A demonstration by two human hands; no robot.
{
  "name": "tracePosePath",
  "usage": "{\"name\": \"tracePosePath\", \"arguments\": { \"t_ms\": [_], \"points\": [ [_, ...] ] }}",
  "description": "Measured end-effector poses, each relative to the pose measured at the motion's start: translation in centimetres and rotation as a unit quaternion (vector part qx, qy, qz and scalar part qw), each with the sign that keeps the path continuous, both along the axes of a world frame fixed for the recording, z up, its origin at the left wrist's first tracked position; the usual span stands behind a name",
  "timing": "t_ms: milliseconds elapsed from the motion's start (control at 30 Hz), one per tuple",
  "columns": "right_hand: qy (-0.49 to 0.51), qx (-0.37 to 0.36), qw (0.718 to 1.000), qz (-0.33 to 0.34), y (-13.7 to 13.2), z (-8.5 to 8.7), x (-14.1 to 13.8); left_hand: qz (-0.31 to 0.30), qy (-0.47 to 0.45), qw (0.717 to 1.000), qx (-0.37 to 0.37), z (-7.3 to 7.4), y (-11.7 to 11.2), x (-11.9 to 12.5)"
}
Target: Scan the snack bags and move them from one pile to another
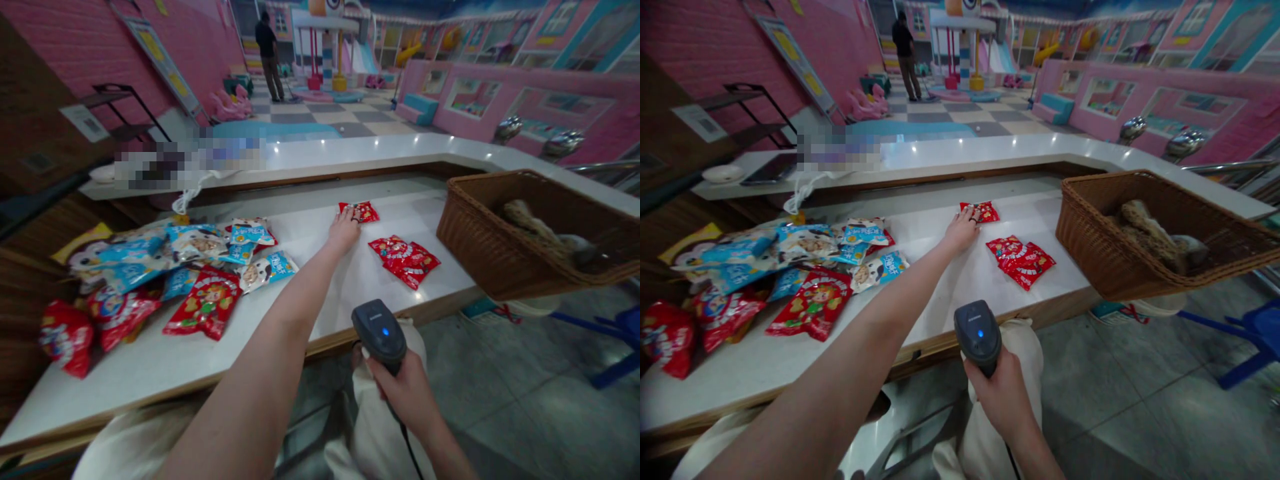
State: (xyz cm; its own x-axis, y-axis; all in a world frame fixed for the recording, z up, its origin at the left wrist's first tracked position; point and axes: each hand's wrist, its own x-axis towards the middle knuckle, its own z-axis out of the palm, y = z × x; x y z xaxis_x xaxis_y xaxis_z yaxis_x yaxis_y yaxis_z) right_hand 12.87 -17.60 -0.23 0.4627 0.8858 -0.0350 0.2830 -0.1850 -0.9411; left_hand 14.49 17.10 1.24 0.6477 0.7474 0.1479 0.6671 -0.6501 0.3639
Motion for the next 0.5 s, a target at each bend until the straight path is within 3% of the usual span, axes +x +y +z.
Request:
{"name": "tracePosePath", "arguments": {
  "t_ms": [167, 333, 500],
  "points": [
    [0.009, -0.001, 1.0, 0.005, -0.2, 0.5, -0.7, 0.001, -0.047, 0.998, 0.042, -0.9, -3.9, -3.9],
    [0.013, 0.003, 0.999, 0.034, -0.7, 2.6, -2.4, 0.0, -0.141, 0.989, 0.04, -2.7, -11.8, -12.1],
    [0.001, 0.006, 0.999, 0.052, -1.5, 3.5, -4.1, 0.016, -0.152, 0.987, 0.048, -3.5, -18.2, -18.8]
  ]
}}
